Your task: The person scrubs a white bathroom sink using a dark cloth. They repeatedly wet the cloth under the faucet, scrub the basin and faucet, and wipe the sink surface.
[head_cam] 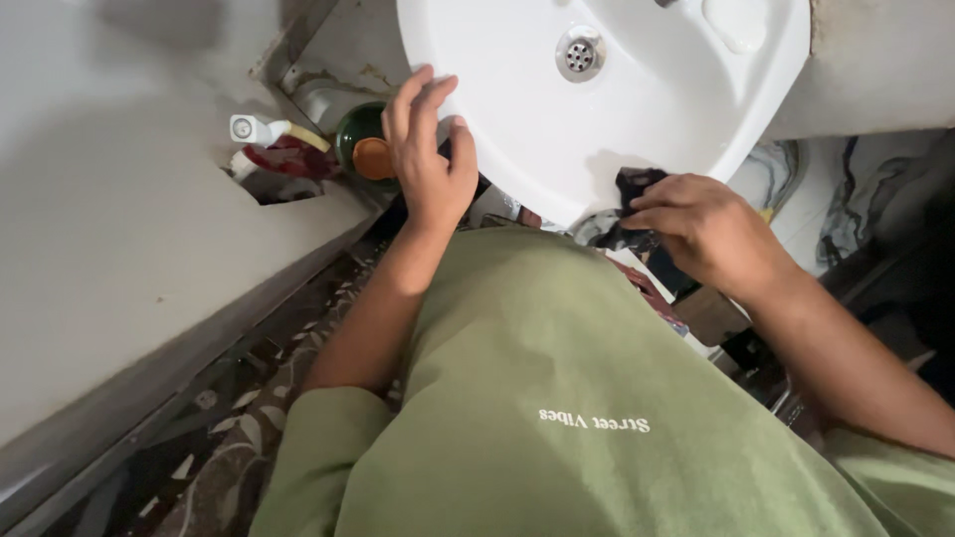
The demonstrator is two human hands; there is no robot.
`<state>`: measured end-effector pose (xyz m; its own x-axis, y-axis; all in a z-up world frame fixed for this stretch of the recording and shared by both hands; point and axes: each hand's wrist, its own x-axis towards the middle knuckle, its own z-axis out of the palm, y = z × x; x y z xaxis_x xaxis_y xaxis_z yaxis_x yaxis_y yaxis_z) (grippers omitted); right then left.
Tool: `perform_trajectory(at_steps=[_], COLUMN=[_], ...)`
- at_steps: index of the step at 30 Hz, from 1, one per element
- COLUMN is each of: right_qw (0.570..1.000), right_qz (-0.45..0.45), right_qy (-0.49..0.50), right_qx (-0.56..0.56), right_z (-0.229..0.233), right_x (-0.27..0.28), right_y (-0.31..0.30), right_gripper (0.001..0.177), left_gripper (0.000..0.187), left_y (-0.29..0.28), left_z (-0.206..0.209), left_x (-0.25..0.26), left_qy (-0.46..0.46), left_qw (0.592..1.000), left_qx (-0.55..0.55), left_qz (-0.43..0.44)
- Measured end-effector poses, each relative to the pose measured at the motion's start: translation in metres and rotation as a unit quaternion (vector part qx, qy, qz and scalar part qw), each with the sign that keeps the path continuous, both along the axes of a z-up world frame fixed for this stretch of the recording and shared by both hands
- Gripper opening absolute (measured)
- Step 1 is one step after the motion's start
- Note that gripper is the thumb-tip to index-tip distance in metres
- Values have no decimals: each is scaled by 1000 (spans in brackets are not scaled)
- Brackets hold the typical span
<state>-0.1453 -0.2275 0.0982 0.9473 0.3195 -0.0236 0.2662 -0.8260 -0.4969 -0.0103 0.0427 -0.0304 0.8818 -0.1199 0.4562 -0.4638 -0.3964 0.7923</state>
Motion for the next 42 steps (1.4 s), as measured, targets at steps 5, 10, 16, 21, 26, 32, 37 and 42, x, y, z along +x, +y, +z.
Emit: perform_trajectory(at_steps=[5,10,16,21,26,32,37,42], right_qw=[999,991,997,994,986,968,967,972], right_qz=[-20,-22,10,67,86,155,189,188], right_qy=[-16,4,-8,-88,-139,-154,-74,-46], right_qx=[44,128,80,-26,-16,-123,-153,-132], right_z=[-10,-25,-36,-53,-64,-55,-28,-7], right_x=[-8,14,62,112,170,146,73,35], right_y=[0,30,86,122,135,130,99,67], right_gripper=[43,36,33,39,22,25,30,40], left_gripper=[44,60,57,51,42,36,35,34], left_y=[0,8,24,25,31,57,63,63], left_z=[-7,-7,-2,-7,-21,-29,-35,-38], left_x=[-7,-7,-4,-7,-15,-18,-20,-23], left_qy=[-36,-18,26,22,46,45,64,80], left_qw=[997,996,995,996,981,986,984,984], left_qx=[68,37,-45,-82,-190,-126,-133,-137], left_qz=[-14,-77,-85,-38,10,95,97,85])
